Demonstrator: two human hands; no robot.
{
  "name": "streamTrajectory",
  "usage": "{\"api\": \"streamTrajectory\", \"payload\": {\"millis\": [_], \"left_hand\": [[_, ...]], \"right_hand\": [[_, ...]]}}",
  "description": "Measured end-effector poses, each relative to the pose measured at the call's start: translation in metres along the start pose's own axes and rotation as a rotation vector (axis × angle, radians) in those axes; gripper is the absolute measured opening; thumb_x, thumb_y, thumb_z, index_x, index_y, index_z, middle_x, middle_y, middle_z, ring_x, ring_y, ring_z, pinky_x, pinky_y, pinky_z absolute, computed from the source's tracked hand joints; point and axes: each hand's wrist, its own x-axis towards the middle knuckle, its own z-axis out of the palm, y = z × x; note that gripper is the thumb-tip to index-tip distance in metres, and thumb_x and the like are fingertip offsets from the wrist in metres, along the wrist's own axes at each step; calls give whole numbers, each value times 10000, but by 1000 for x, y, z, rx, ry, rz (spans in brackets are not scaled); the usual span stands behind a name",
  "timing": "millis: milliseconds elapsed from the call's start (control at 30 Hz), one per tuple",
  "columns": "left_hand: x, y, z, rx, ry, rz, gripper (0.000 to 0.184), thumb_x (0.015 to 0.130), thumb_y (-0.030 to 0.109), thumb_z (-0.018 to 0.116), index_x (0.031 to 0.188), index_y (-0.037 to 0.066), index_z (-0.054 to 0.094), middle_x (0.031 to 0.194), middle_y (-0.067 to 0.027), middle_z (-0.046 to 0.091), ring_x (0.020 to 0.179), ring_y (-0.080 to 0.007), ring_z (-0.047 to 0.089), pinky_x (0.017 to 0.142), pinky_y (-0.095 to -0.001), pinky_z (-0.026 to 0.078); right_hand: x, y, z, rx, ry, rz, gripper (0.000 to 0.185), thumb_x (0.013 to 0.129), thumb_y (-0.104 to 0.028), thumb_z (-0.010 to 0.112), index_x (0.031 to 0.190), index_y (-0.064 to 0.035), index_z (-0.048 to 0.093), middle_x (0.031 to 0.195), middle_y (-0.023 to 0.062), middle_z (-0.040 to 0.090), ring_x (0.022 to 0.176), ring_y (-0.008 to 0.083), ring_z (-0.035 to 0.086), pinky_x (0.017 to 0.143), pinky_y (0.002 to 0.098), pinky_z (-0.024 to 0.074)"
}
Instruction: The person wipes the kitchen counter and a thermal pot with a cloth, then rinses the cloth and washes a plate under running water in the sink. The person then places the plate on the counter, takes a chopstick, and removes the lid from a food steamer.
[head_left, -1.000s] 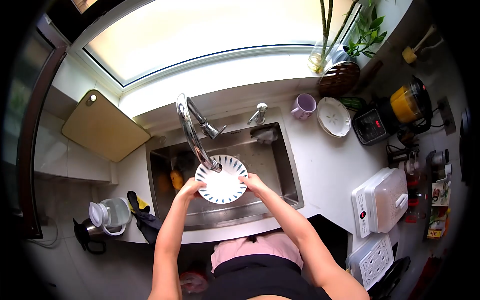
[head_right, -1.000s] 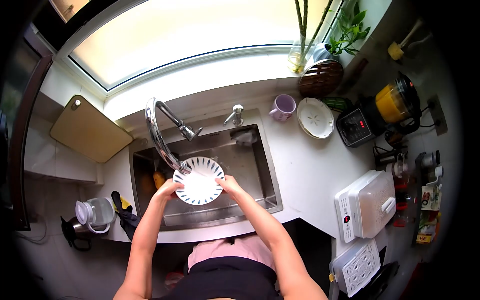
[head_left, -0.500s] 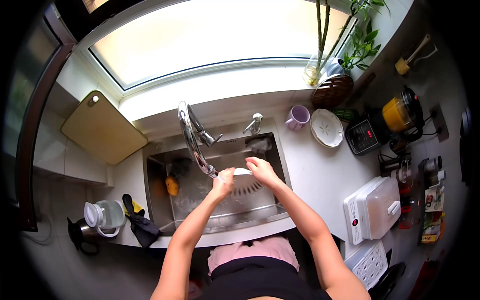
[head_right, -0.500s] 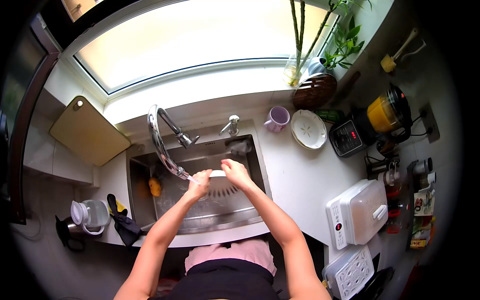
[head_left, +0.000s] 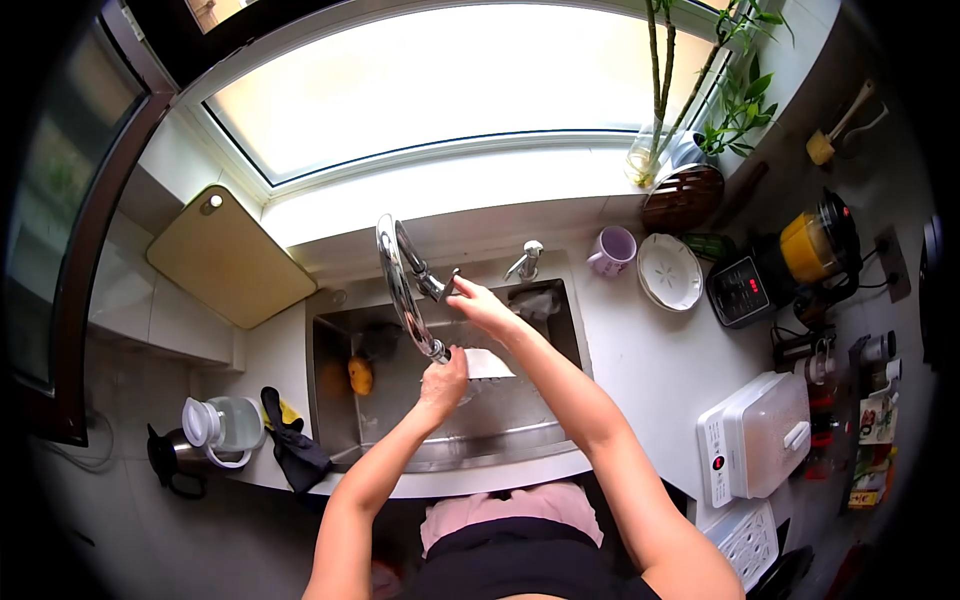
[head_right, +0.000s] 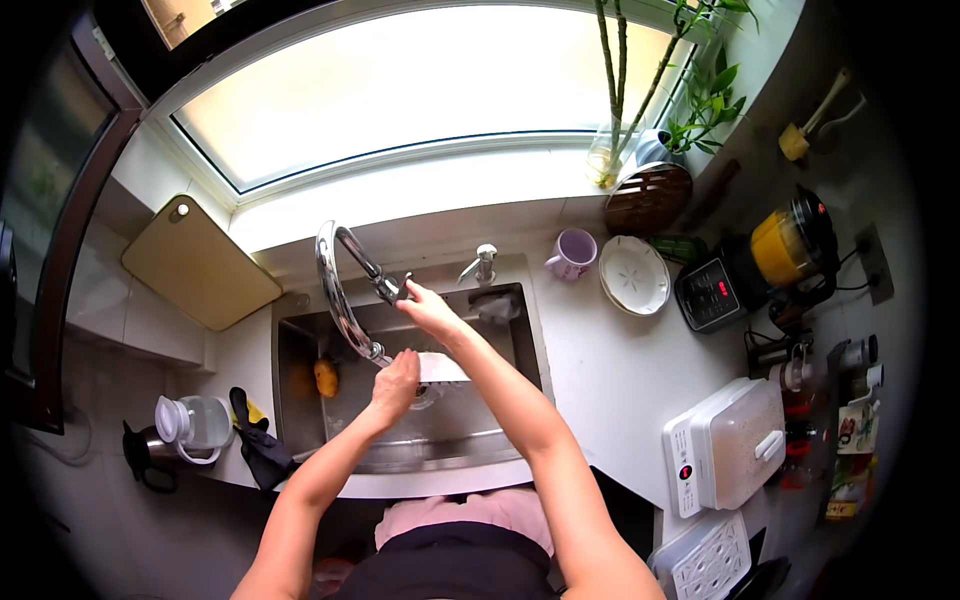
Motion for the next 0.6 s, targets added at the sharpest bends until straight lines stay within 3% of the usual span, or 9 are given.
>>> {"api": "streamTrajectory", "payload": {"millis": [67,200,267,300,333,400,433,533,600], "left_hand": [[-3,-1,-17,4,4,28,352,766,61,572,1090,-77,579,1066,-211,657,949,-278,677,746,-313,565],[-14,-3,-22,4,-80,-24,355,759,86,581,1086,-44,623,1032,-176,680,898,-241,689,709,-313,570],[-11,-1,-29,25,-152,-9,354,750,98,591,1075,-36,631,1028,-179,681,870,-226,688,673,-310,565],[-12,1,-27,22,-150,5,354,750,98,591,1075,-36,631,1028,-179,681,870,-226,688,673,-310,565],[-10,4,-24,41,-85,62,354,745,100,598,1071,-33,635,1033,-174,681,859,-225,687,672,-314,557],[-5,6,-25,56,-11,142,354,740,102,605,1067,-29,638,1037,-169,681,848,-225,686,671,-318,548],[-2,7,-30,-5,78,194,349,737,100,609,1064,-20,642,1040,-154,682,848,-230,686,681,-330,539],[2,7,-49,-160,206,279,326,752,104,619,1068,33,657,1012,-116,696,839,-248,683,729,-370,518],[4,4,-59,-409,127,108,300,781,106,615,1073,65,665,983,-75,704,851,-226,679,728,-362,515]], "right_hand": [[-25,11,-27,-344,-22,-151,640,801,-218,620,1398,-67,449,1291,208,574,1111,296,601,925,354,471],[-114,5,-40,-1066,-233,19,637,781,-220,594,1391,-93,462,1305,168,566,1184,318,562,957,442,469],[-146,-1,-26,-1094,-308,2,672,747,-274,626,1382,-112,477,1280,180,577,1152,325,573,907,461,489],[-160,9,-14,-1252,-144,-193,621,752,-256,653,1336,-94,519,1102,191,655,984,310,655,792,450,526],[-162,16,-6,-1253,-127,-189,621,752,-256,653,1336,-94,519,1102,191,655,984,310,655,792,450,526],[-156,34,5,-1419,92,-217,441,794,-221,596,1210,-75,599,825,142,693,699,252,695,631,427,537],[-159,35,9,-1534,237,-364,359,809,-181,574,1145,-68,626,681,76,675,561,209,671,541,373,521],[-179,33,-4,-1490,310,-308,399,794,-207,623,1167,-64,618,720,98,678,623,236,682,547,366,525],[-198,22,-19,-1339,396,-298,324,822,-178,595,1132,-88,620,730,128,674,655,279,684,562,389,538]]}}
